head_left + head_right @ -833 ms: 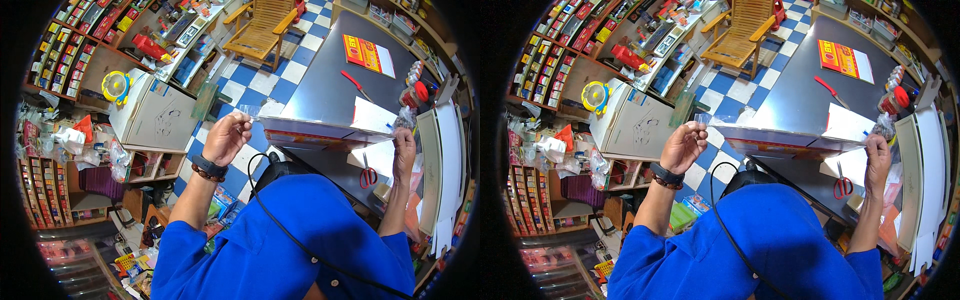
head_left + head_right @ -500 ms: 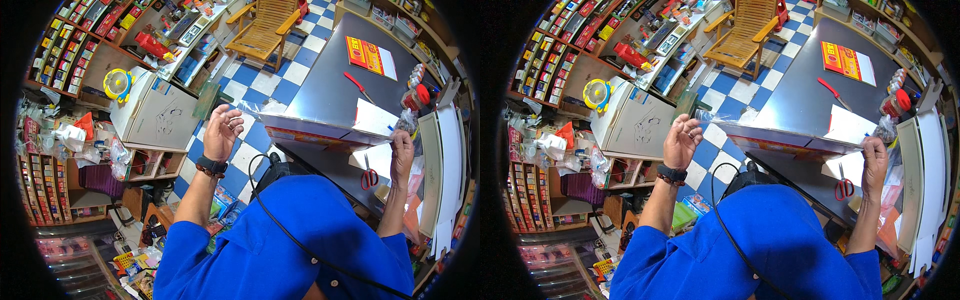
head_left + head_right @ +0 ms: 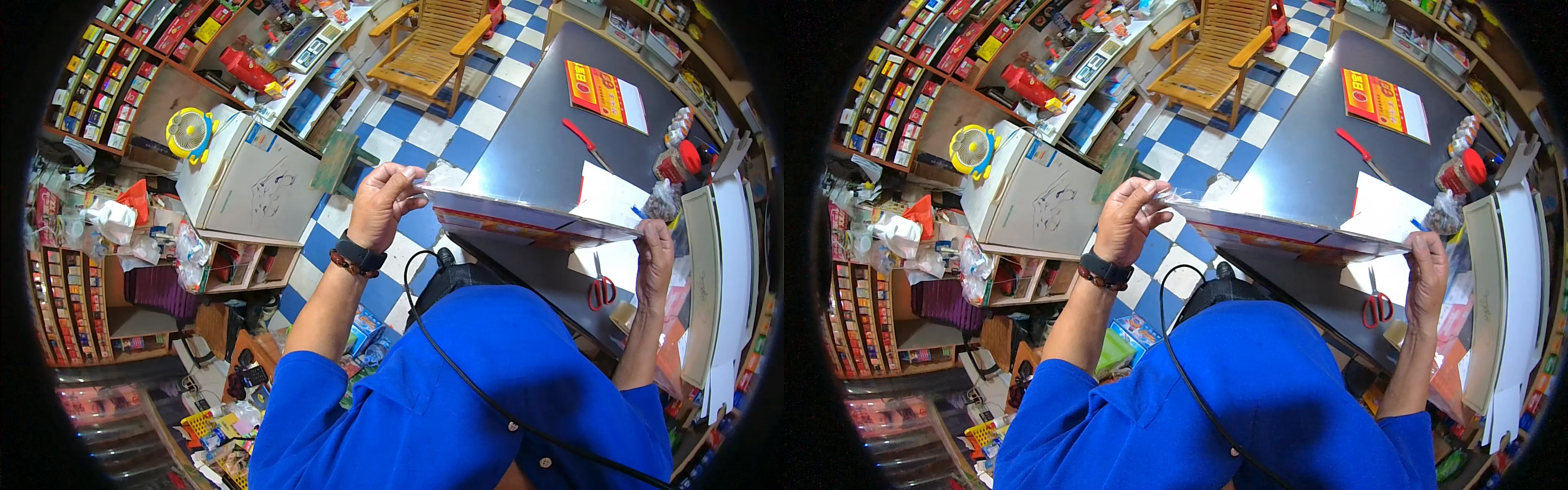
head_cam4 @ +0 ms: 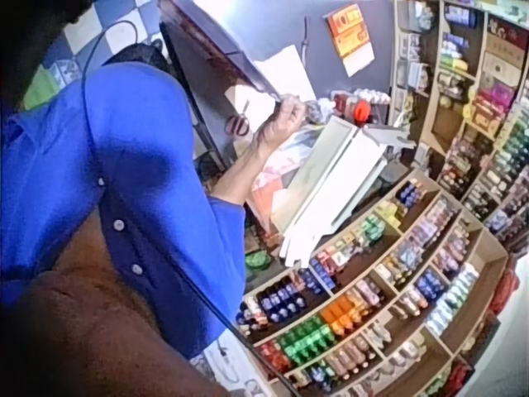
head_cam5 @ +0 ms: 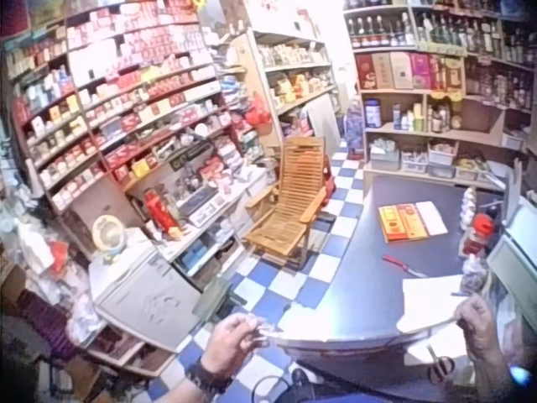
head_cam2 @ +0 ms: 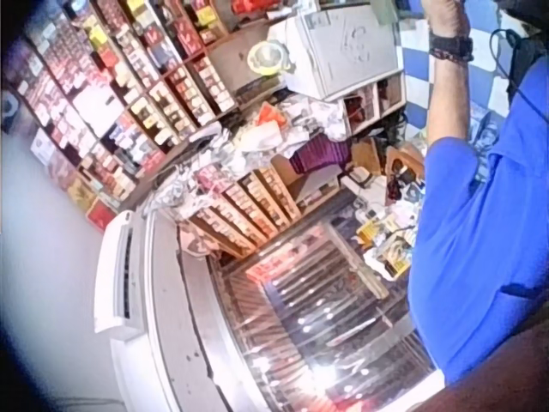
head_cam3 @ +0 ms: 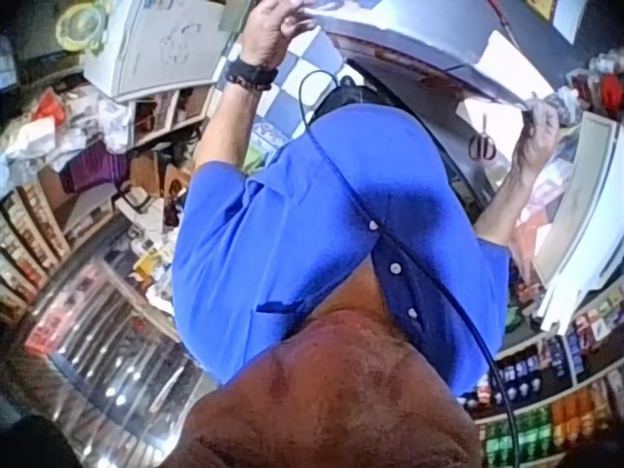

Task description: The person assembles a flat cardboard box by folding the flaps and securing them with clear tape. They use scissors to cut the tape and trim excess material, then fold and tape the remaining edges to form a closed box.

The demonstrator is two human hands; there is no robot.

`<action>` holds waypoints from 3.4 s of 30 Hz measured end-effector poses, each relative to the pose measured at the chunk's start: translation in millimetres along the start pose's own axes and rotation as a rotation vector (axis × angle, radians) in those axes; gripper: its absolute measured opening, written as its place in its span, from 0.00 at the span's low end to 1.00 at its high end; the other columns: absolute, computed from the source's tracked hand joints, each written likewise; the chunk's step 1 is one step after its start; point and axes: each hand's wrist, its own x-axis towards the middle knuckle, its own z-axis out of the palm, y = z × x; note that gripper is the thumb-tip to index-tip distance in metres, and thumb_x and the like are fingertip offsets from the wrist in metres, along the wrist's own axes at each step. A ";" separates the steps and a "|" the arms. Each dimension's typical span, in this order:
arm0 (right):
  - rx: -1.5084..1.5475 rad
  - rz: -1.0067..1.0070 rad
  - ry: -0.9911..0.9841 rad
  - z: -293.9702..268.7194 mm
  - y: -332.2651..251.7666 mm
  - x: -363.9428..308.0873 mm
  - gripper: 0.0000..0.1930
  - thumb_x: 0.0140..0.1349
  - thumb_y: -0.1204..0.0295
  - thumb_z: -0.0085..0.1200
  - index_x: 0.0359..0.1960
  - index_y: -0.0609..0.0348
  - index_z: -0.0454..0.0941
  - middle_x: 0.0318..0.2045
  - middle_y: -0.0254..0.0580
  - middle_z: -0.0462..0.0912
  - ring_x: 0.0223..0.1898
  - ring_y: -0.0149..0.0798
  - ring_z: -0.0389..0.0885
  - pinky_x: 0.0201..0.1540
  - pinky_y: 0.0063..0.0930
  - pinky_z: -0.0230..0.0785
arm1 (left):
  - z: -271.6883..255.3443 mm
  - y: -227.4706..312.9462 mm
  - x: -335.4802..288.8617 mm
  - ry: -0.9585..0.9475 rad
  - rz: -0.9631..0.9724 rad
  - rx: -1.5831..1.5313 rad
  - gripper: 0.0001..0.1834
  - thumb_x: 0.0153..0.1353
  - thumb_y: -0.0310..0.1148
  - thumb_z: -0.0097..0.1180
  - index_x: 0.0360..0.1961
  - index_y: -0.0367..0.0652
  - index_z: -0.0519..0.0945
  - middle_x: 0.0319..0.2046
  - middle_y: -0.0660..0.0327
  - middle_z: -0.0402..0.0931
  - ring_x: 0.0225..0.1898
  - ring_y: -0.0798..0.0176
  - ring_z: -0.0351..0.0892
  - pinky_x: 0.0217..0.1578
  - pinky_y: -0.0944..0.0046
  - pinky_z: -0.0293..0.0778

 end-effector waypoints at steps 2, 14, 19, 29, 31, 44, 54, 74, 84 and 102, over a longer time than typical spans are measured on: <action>-0.030 -0.001 0.051 2.9 -0.5 -2.0 0.08 0.71 0.65 0.55 0.34 0.52 0.75 0.32 0.28 0.75 0.37 0.22 0.71 0.47 0.20 0.63 | 1.2 -2.7 0.3 0.079 0.027 0.054 0.07 0.67 0.35 0.60 0.34 0.44 0.77 0.40 0.60 0.82 0.38 0.66 0.83 0.39 0.62 0.83; -0.316 0.087 0.094 0.7 -11.8 -5.5 0.08 0.67 0.67 0.53 0.29 0.52 0.71 0.30 0.27 0.71 0.32 0.22 0.65 0.39 0.20 0.60 | 3.3 -0.2 4.5 0.114 0.009 0.227 0.09 0.64 0.26 0.56 0.26 0.41 0.73 0.37 0.56 0.79 0.29 0.67 0.82 0.36 0.61 0.87; -0.371 0.057 0.051 1.5 -11.9 0.5 0.10 0.65 0.67 0.54 0.27 0.52 0.69 0.29 0.28 0.71 0.30 0.22 0.63 0.35 0.18 0.56 | -5.1 12.1 10.3 0.069 -0.184 0.306 0.08 0.65 0.29 0.59 0.29 0.40 0.75 0.34 0.58 0.79 0.29 0.69 0.81 0.34 0.65 0.86; -0.316 0.071 0.143 25.9 -19.5 2.0 0.08 0.60 0.73 0.56 0.26 0.55 0.70 0.31 0.33 0.75 0.34 0.25 0.69 0.43 0.22 0.62 | 53.4 53.5 6.9 0.016 0.963 1.456 0.17 0.61 0.23 0.59 0.52 0.38 0.78 0.48 0.51 0.79 0.49 0.51 0.80 0.52 0.57 0.74; -0.288 0.071 0.133 24.9 -21.6 1.4 0.08 0.60 0.74 0.56 0.26 0.56 0.70 0.31 0.32 0.75 0.34 0.24 0.69 0.43 0.21 0.61 | 111.2 50.2 -5.3 -0.376 1.012 1.516 0.20 0.55 0.21 0.62 0.52 0.40 0.80 0.49 0.52 0.81 0.54 0.49 0.79 0.56 0.54 0.73; -0.154 0.257 0.077 18.4 -29.9 -11.0 0.05 0.60 0.73 0.54 0.26 0.58 0.75 0.31 0.35 0.79 0.33 0.26 0.73 0.41 0.22 0.66 | 179.7 -28.3 4.4 -0.758 0.553 1.493 0.11 0.66 0.31 0.55 0.46 0.43 0.84 0.31 0.50 0.85 0.31 0.47 0.85 0.33 0.54 0.81; -0.305 0.124 0.064 12.7 -19.0 -2.5 0.09 0.57 0.69 0.57 0.25 0.62 0.78 0.27 0.35 0.79 0.30 0.25 0.72 0.35 0.24 0.66 | 231.5 -52.7 -6.0 -0.821 0.682 1.357 0.14 0.66 0.32 0.54 0.51 0.40 0.78 0.36 0.47 0.83 0.33 0.43 0.84 0.35 0.52 0.80; -0.109 -0.191 0.061 -0.6 -74.0 6.7 0.27 0.75 0.53 0.46 0.66 0.58 0.65 0.51 0.42 0.74 0.49 0.35 0.78 0.58 0.33 0.67 | 249.5 52.3 20.4 -0.754 0.646 1.328 0.08 0.68 0.35 0.57 0.35 0.41 0.81 0.22 0.47 0.78 0.25 0.42 0.80 0.25 0.53 0.73; -0.433 -0.648 -0.164 95.7 -111.8 2.7 0.03 0.63 0.77 0.62 0.37 0.61 0.81 0.30 0.39 0.83 0.31 0.33 0.81 0.33 0.25 0.74 | 205.4 80.6 -24.0 -0.499 0.947 0.900 0.13 0.66 0.27 0.60 0.51 0.40 0.82 0.42 0.50 0.85 0.43 0.53 0.86 0.44 0.61 0.80; -0.434 -0.862 -0.225 235.4 -160.7 -74.8 0.18 0.60 0.74 0.65 0.50 0.59 0.73 0.40 0.42 0.80 0.42 0.37 0.83 0.46 0.30 0.76 | 102.8 119.0 -79.3 -0.477 0.933 0.719 0.08 0.67 0.28 0.59 0.45 0.40 0.84 0.33 0.53 0.85 0.32 0.59 0.86 0.35 0.65 0.78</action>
